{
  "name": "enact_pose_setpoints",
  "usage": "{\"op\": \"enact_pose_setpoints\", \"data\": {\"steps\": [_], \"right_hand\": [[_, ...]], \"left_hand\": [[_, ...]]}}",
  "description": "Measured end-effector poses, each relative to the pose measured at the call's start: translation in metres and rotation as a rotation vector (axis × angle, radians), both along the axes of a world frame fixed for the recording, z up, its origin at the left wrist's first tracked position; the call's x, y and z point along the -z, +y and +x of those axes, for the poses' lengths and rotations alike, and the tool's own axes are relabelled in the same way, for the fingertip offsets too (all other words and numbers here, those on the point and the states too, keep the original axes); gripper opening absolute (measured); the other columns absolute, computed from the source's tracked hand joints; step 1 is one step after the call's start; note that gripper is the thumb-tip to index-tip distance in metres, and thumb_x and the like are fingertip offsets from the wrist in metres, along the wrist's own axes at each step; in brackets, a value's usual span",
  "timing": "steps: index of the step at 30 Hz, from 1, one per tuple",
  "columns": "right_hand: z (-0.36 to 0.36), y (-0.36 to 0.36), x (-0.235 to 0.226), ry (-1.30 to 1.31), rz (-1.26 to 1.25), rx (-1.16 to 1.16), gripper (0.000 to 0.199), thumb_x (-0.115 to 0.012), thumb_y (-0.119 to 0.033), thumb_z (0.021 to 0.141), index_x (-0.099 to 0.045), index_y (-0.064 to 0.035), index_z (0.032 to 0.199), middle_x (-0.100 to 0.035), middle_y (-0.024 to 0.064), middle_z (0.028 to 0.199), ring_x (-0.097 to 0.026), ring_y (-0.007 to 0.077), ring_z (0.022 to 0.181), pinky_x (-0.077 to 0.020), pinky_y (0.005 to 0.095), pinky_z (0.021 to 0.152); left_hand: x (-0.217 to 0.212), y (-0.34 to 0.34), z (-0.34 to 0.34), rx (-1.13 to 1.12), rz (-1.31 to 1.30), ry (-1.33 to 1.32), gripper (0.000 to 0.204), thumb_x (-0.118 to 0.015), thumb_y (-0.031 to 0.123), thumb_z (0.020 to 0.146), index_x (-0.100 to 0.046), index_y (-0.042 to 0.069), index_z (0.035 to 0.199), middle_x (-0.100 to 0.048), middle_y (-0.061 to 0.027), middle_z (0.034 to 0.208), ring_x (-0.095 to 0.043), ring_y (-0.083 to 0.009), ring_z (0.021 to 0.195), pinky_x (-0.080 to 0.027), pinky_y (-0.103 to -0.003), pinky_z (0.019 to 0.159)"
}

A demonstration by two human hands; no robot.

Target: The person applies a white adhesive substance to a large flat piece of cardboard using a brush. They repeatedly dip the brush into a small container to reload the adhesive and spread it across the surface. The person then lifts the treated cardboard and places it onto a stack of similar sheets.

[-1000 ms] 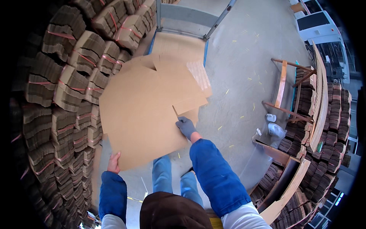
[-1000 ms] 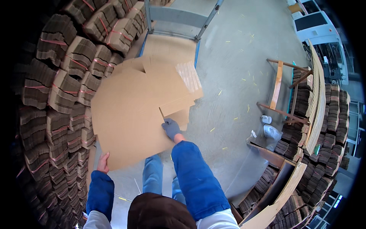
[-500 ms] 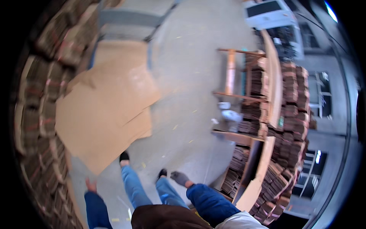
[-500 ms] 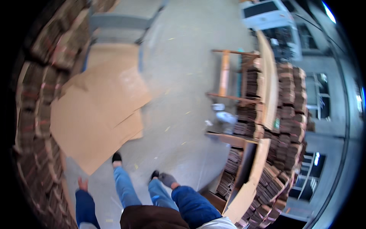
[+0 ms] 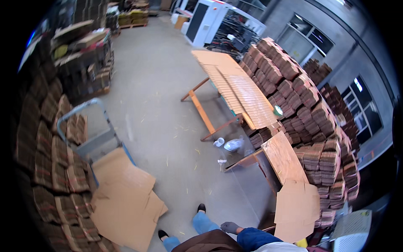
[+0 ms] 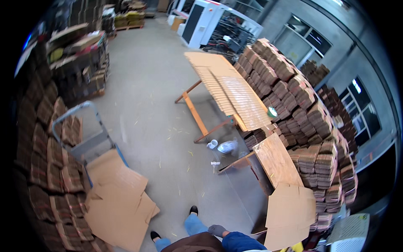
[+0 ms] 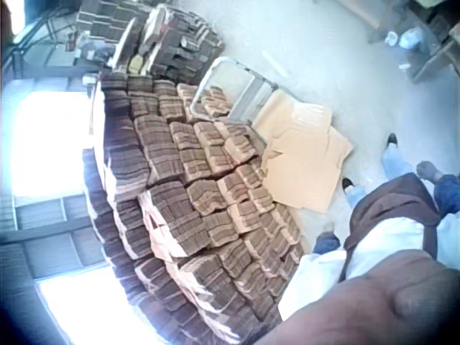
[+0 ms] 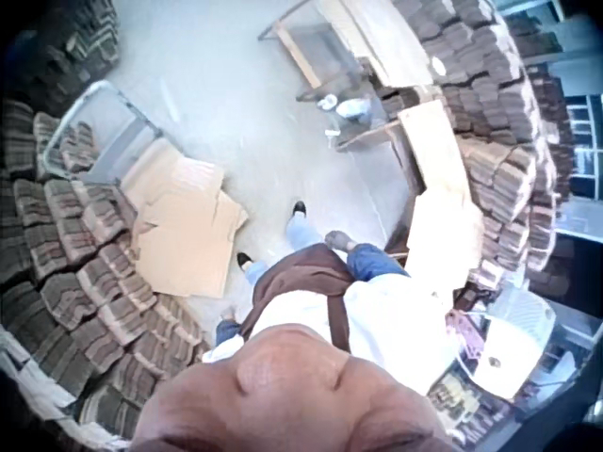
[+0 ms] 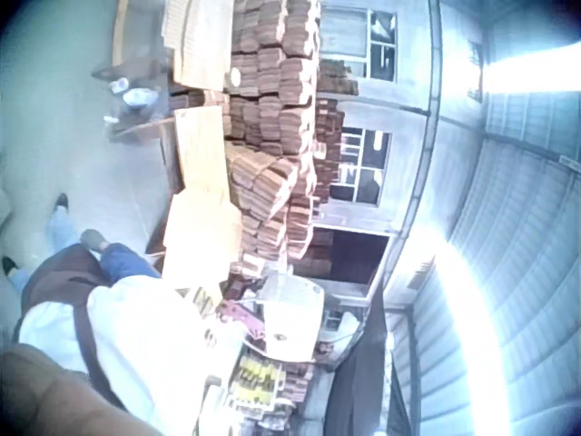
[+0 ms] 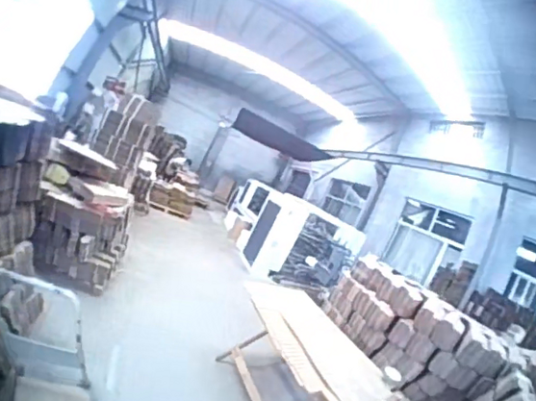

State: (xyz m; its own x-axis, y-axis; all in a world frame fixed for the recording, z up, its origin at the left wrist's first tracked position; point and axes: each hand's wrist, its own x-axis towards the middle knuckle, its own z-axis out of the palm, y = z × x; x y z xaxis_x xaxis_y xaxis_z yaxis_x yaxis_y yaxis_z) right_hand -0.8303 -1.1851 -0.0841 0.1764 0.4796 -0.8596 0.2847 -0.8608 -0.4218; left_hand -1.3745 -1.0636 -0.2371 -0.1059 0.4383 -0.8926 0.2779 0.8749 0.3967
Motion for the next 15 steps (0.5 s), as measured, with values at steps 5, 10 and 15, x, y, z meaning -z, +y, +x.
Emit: {"op": "enact_pose_setpoints", "data": {"steps": [5,10,15], "right_hand": [[0.062,0.044,0.018,0.067,0.064,-0.014,0.03,-0.059,-0.025,0.092,-0.067,-0.0061,0.114,-0.069,0.0081,0.111,-0.068,0.0191,0.096,-0.0539,0.0341,0.082],[0.224,0.069,0.037,-0.007,0.344,-0.083,0.032,-0.06,-0.023,0.095,-0.061,-0.0035,0.12,-0.065,0.0136,0.112,-0.066,0.023,0.093,-0.0548,0.0363,0.083],[0.299,0.122,-0.078,0.436,0.45,0.918,0.032,-0.061,-0.025,0.095,-0.057,-0.0043,0.119,-0.066,0.0125,0.106,-0.068,0.0259,0.088,-0.0574,0.0394,0.078]], "left_hand": [[-0.064,0.09,0.026,0.146,0.353,-0.035,0.028,-0.05,0.026,0.093,-0.066,0.006,0.083,-0.071,-0.0181,0.089,-0.069,-0.0256,0.092,-0.056,-0.04,0.076],[-0.117,0.176,0.249,0.053,0.24,-0.134,0.038,-0.044,0.045,0.095,-0.062,0.013,0.087,-0.07,-0.0053,0.087,-0.063,-0.0159,0.08,-0.042,-0.034,0.073],[-0.205,0.222,0.437,0.158,0.057,-0.305,0.027,-0.048,0.033,0.1,-0.053,0.013,0.118,-0.064,-0.0065,0.119,-0.061,-0.0192,0.109,-0.044,-0.04,0.087]]}}
